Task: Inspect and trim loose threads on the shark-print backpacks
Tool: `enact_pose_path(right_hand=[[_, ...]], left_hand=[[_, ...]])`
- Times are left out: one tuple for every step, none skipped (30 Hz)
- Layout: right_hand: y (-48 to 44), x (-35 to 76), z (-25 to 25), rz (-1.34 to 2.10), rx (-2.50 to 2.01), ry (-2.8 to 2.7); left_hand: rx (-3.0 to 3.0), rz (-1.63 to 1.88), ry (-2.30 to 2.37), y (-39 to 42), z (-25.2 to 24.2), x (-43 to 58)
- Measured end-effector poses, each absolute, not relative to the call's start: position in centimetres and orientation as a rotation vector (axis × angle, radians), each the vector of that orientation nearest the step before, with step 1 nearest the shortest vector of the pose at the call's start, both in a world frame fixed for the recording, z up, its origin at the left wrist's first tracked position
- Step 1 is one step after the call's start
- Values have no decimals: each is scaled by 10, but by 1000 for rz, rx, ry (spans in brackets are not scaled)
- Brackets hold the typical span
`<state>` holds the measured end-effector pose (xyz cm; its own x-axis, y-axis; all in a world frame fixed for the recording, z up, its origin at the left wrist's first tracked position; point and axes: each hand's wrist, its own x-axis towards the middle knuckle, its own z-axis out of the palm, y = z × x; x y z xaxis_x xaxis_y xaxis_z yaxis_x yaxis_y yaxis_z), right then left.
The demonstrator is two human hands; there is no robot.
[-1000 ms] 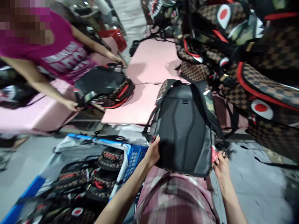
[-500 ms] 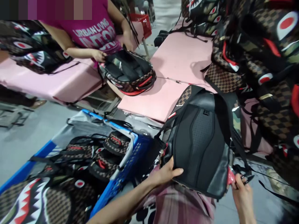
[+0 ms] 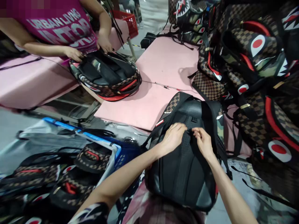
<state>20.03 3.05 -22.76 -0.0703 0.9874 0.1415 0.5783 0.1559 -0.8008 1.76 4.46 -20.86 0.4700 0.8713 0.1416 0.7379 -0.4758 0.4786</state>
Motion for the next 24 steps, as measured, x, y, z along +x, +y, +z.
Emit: enact_pose_path(right_hand=[[52,205,-227,599,-1526,-1805],[71,214,-226,467,-1568,-1867],[86,225,-222,365,-1622,-1939],[97,237,-218,303,-1680,-2017],[106,248,-213,276,-1733,-2108],[112,258,-209,278,-1770,-2217],[117,265,-204,301,-1782,-2336],[119,269,-200,335,-1769,-2455],[121,270,-196,368,-1741,-2562],[120,269,-193,394,-1705,-2649],[118,267,-191,398,-1669,-2711],[114,263,-189,373,-1643,-2743],[107,260,-188,321,-1616,-2762],[99,256,-186,251,-1581,-2776],[89,252,-186,174,-1535,-2791],[78,250,-185,104,-1476,-2810],[66,248,-184,52,-1401,-2835],[56,246,-184,20,-1310,-2861],[46,246,-183,-1,-1219,-2883],[38,245,-183,-21,-1145,-2895],[32,246,-183,-43,-1098,-2899],[27,246,-183,-69,-1088,-2897],[23,247,-183,-97,-1115,-2886],[20,248,-185,-126,-1168,-2869]], left_hand=[[2446,604,1363,66,-210,32],[2501,615,1387,86,-210,45],[2535,583,1429,103,-209,54],[2549,520,1465,118,-207,60],[2541,431,1470,130,-204,62],[2515,329,1439,140,-200,63],[2480,233,1381,148,-195,62],[2441,145,1308,155,-191,60],[2395,62,1245,161,-187,59],[2344,-14,1215,166,-183,60],[2284,-82,1236,170,-181,62],[2215,-144,1298,174,-180,65],[2140,-210,1369,176,-180,70],[2068,-265,1440,178,-181,76],[2009,-299,1502,178,-183,82],[1972,-307,1545,177,-186,87],[1958,-293,1569,176,-188,92],[1960,-264,1580,173,-190,96],[1965,-231,1589,171,-192,98],[1976,-203,1591,167,-193,98],[1989,-189,1590,163,-194,97],[2001,-182,1585,159,-194,94],[2016,-167,1577,152,-195,90],[2032,-138,1569,144,-196,86]])
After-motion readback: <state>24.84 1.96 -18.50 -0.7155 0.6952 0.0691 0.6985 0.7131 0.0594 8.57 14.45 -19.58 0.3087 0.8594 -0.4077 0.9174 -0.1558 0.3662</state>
